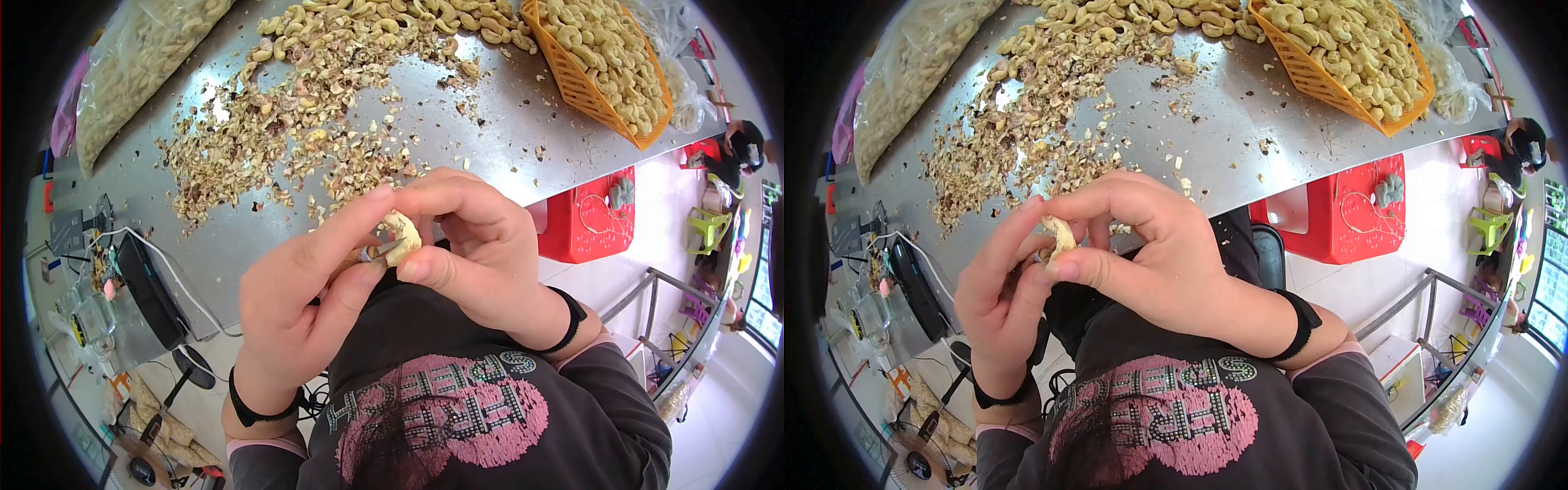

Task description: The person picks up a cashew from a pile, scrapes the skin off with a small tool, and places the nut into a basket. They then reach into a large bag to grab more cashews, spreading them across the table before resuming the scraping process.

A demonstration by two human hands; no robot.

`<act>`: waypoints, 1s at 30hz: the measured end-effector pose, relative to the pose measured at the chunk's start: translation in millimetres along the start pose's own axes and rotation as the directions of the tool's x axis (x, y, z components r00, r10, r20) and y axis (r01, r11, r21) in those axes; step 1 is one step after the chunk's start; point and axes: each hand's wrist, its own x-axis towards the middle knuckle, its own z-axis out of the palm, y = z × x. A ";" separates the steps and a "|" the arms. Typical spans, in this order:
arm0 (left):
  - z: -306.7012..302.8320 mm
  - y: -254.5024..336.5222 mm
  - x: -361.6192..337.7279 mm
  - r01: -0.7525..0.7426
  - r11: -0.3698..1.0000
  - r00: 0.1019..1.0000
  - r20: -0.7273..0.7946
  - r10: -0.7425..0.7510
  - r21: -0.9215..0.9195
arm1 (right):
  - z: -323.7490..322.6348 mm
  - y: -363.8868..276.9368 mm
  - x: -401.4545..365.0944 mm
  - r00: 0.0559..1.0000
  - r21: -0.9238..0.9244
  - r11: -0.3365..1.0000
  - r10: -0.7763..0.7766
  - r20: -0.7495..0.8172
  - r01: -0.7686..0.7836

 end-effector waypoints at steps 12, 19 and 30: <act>-6.3 0.7 5.8 -0.176 0.928 0.984 0.049 0.170 0.329 | 0.5 -5.1 0.9 1.000 -0.109 0.994 0.029 0.002 -0.028; 4.2 -4.5 0.6 -0.124 0.983 0.986 -0.098 0.137 0.134 | 1.3 -5.0 0.4 0.998 -0.081 0.996 0.050 0.033 -0.047; -0.1 5.7 -2.5 0.226 0.967 0.964 -0.116 -0.239 -0.120 | -3.5 -9.2 3.6 0.941 0.465 0.818 0.284 0.184 -0.338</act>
